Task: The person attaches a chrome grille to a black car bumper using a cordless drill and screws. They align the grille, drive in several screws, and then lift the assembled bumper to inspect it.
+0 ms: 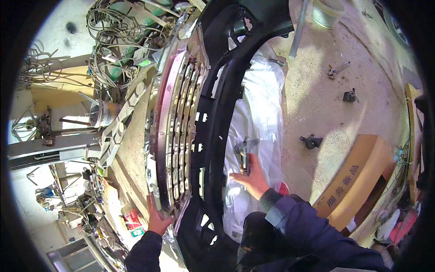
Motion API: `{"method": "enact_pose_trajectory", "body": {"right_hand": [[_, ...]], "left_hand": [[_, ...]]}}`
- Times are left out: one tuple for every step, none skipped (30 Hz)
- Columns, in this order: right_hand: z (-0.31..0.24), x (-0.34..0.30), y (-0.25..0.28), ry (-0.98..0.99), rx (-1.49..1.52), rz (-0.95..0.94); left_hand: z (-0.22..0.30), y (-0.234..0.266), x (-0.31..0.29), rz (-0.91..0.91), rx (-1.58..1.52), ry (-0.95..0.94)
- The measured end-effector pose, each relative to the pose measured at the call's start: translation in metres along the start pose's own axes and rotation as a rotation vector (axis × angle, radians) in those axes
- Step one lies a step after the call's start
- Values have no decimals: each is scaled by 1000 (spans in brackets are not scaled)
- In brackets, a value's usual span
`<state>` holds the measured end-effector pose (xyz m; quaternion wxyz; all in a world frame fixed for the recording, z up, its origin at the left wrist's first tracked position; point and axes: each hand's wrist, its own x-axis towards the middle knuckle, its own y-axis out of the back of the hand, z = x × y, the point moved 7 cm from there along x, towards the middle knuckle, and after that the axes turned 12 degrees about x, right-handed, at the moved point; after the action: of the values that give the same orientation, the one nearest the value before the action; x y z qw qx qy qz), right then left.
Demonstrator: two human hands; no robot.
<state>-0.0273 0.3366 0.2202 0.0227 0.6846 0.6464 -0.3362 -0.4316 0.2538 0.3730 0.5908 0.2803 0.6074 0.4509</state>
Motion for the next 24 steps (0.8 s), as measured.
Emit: {"method": "enact_pose_trajectory", "body": {"right_hand": [[8, -5, 6, -17, -24, 33], [19, -13, 13, -75, -65, 92], [23, -23, 15, -62, -126, 77], [30, -37, 20, -93, -201, 89], [33, -53, 24, -113, -268, 100], [36, -68, 26, -175, -324, 70], [37, -84, 29, -226, -374, 38], [35, -102, 31, -291, -405, 16], [25, -117, 32, -247, -426, 11], [14, -132, 33, -217, -426, 16], [-1, -144, 36, -172, -416, 25], [-15, -155, 36, -163, -417, 9], [-29, -163, 35, -147, -406, -13], [-43, -164, 32, -150, -383, -37], [-59, -166, 27, -154, -360, -60], [-73, -167, 24, -184, -325, -79], [-83, -174, 21, -284, -292, -63], [-97, -178, 12, -297, -139, -46], [-111, -176, 3, -297, -134, -54], [-123, -176, -8, -295, -126, -59], [-136, -176, -22, -254, -96, -93], [-142, -177, -33, -252, -139, -60], [-149, -183, -41, -277, -136, -53], [-155, -193, -49, -282, -123, -51]], "left_hand": [[10, 5, 0, 26, 52, -48], [8, 3, -3, -66, -66, 46], [14, 5, -3, -65, -37, 28], [16, 6, -4, -98, -17, 41], [19, 9, -7, -110, 3, 32], [23, 12, -9, -123, 54, -2], [26, 11, -11, -150, 63, 1], [30, 11, -15, -176, 82, -6], [35, 11, -18, -189, 83, -14], [41, 10, -20, -210, 121, -28], [47, 10, -21, -214, 121, -48], [54, 11, -22, -214, 112, -60], [57, 9, -26, -251, 109, -41], [59, 10, -27, -267, 189, -18], [63, 13, -28, -258, 196, -34], [64, 15, -27, -265, 175, -36], [64, 16, -28, -281, 144, -23], [66, 19, -27, -275, 206, -87], [63, 21, -28, -268, 155, -44], [62, 21, -28, -305, 187, -95], [61, 20, -27, -343, 218, -149], [53, 23, -29, -290, 77, -52], [53, 22, -28, -281, 32, -88], [51, 20, -27, -295, 3, -103]]}}
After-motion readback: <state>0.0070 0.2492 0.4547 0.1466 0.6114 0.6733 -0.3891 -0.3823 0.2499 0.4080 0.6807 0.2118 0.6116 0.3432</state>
